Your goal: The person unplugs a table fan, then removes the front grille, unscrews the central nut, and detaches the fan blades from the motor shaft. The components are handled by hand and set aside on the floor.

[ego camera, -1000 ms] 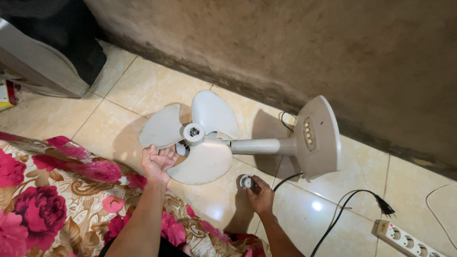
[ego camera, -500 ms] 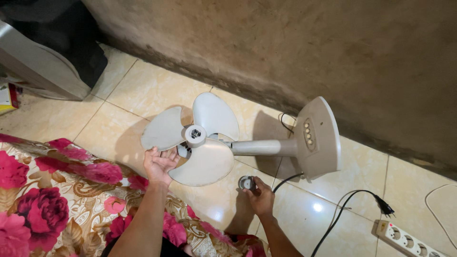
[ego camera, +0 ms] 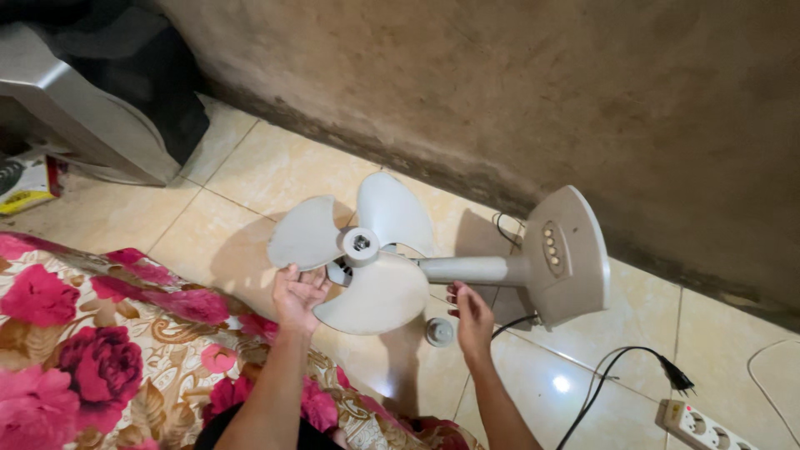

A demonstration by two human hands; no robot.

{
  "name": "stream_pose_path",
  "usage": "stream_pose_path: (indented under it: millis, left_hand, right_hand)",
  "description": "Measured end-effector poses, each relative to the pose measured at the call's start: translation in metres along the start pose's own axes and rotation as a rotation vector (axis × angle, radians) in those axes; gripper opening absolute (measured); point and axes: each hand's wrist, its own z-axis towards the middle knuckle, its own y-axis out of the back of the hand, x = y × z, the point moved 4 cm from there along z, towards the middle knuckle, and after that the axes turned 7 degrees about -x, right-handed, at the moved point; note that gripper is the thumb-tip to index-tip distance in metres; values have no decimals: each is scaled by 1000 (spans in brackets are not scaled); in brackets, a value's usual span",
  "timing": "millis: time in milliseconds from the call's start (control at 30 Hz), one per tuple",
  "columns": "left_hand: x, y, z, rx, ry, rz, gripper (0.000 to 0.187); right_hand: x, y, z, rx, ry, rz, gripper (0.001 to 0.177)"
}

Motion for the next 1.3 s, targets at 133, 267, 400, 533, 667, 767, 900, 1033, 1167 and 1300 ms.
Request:
stream_pose_path:
  millis: [133, 267, 400, 533, 667, 767, 900, 1033, 1167, 1300]
  left_hand:
    - [6, 5, -12, -39, -13, 9, 31]
    - [4, -1, -31, 97, -48, 94, 25]
    - [1, -11, -61, 206, -116, 135, 17]
    - [-4, -24, -89, 250, -134, 91, 19]
    - [-20, -40, -120, 294, -224, 91, 37]
    - [-36, -52, -141, 331, -307, 48, 47]
    - [-55, -62, -161, 311, -373, 91, 61]
    - [-63, -72, -166, 343, -403, 68, 71]
    - [-67, -83, -169, 384, -307, -83, 83]
    - [-63, -78, -165, 219, -239, -99, 74]
  right_hand:
    - [44, -18, 0, 288, -158, 211, 45]
    - [95, -42, -11, 492, -59, 128, 40]
    - [128, -48, -26, 583, -1, -19, 43]
    - [147, -44, -37, 547, 40, -113, 44]
    - [159, -43, -53, 547, 50, -105, 42]
    - [167, -48, -62, 564, 64, -97, 41]
    - [175, -58, -72, 571, 93, -69, 39]
    - [179, -63, -76, 584, 111, -78, 38]
    - [180, -66, -73, 562, 63, -136, 38]
    - [183, -66, -69, 579, 111, -96, 37]
